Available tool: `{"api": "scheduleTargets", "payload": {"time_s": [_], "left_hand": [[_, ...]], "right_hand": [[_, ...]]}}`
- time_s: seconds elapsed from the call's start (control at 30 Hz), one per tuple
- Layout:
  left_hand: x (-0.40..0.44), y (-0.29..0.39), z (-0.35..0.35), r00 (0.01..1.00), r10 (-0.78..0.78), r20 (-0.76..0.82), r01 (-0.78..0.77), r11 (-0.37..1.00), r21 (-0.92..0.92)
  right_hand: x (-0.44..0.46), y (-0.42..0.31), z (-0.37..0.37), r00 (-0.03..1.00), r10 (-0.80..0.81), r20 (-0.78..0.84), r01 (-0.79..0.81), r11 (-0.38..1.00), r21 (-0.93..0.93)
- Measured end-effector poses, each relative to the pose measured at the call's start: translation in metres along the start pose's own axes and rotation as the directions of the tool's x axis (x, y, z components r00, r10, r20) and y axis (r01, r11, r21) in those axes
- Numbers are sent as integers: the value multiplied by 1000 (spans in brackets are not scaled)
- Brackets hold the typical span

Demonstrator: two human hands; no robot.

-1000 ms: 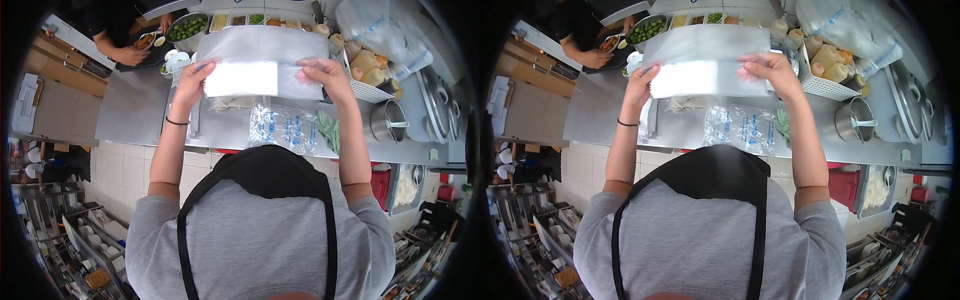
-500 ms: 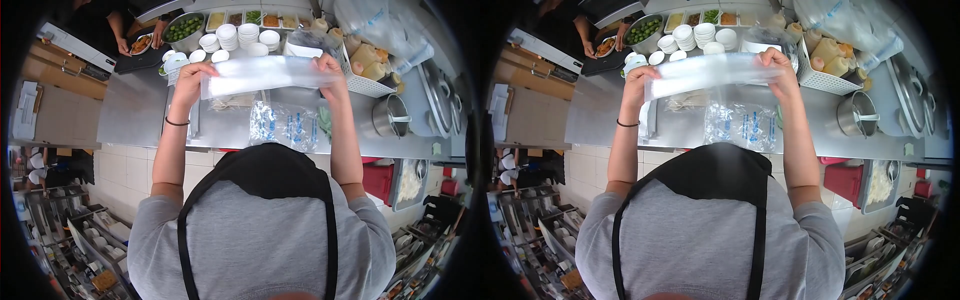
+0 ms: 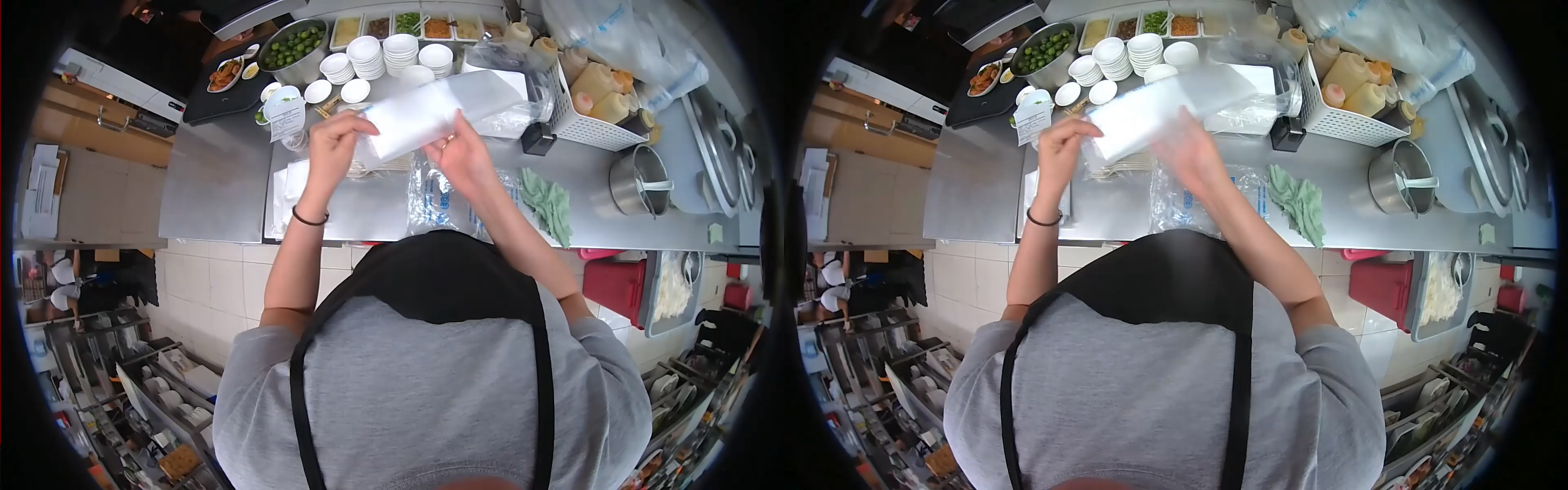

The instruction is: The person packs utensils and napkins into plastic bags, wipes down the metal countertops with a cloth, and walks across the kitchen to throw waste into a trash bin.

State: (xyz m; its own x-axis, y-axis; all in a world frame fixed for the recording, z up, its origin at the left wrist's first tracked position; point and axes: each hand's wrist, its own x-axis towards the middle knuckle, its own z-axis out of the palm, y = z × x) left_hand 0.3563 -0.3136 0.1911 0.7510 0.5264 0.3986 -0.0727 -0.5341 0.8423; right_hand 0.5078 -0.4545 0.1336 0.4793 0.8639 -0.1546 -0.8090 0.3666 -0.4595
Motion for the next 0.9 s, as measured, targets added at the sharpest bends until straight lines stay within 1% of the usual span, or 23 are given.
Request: {"api": "scheduleTargets", "payload": {"time_s": [0.03,0.1,0.13,0.17,0.2,0.23,0.27,0.3,0.33,0.37,0.4,0.43,0.47,0.5,0.57,0.6,0.63,0.7,0.73,0.8,0.83,0.87,0.9], "left_hand": [[-4,5,3,1000,19,15,-21,994,110],[-14,-4,1,998,23,56,-32,987,159],[-17,-6,2,998,57,5,-57,998,-31],[-18,-7,3,996,79,-52,-88,972,-219],[-18,-7,2,996,78,-52,-88,972,-219],[-16,0,0,996,-10,-93,-4,988,-152],[-17,4,0,985,-97,-142,85,993,-87],[-17,3,5,984,-103,-149,91,992,-86],[-15,1,13,989,-149,-4,149,988,-36],[-13,0,21,970,-198,139,197,980,21],[-14,-4,29,971,-197,135,196,980,21],[-15,-7,38,942,-290,170,295,956,-7],[-16,-9,44,902,-376,211,391,920,-31],[-17,-10,48,902,-374,216,390,920,-32],[-23,-3,53,858,-443,260,458,889,5],[-26,-4,55,856,-444,264,459,889,5],[-29,-6,56,855,-441,275,465,885,-28],[-30,-5,55,854,-439,280,472,879,-60],[-29,-2,54,842,-457,286,497,863,-84],[-27,2,53,832,-474,287,520,847,-109],[-27,3,54,841,-473,264,526,828,-194],[-26,3,56,847,-473,242,528,803,-279],[-26,3,57,847,-473,243,528,802,-279]], "right_hand": [[3,-4,4,1000,-1,0,1,1000,2],[10,-12,11,986,-156,-68,148,983,-111],[13,-16,9,985,-159,-66,151,982,-111],[14,-20,5,982,-186,-39,175,966,-192],[14,-22,3,978,-208,-10,198,942,-271],[13,-21,5,979,-205,-12,194,943,-271],[10,-18,8,985,-173,6,162,908,-387],[9,-15,11,990,-137,22,130,858,-497],[9,-9,10,991,-129,25,124,857,-499],[10,-1,7,992,-118,51,126,800,-587],[11,2,6,991,-108,76,131,733,-668],[11,-1,9,991,-108,77,132,732,-669],[12,-7,12,994,-87,69,109,675,-729],[12,-16,15,996,-69,55,86,614,-785],[13,-48,28,992,-73,107,129,562,-817],[14,-63,33,984,-66,167,177,506,-844],[17,-74,34,984,-67,165,176,506,-844],[23,-88,34,904,-335,265,422,608,-673],[22,-88,35,905,-331,267,421,609,-672],[17,-85,37,924,-355,142,374,762,-529],[12,-77,35,924,-354,145,375,761,-529],[6,-61,29,959,-240,153,278,672,-686],[3,-50,25,983,-124,136,182,546,-817]]}}
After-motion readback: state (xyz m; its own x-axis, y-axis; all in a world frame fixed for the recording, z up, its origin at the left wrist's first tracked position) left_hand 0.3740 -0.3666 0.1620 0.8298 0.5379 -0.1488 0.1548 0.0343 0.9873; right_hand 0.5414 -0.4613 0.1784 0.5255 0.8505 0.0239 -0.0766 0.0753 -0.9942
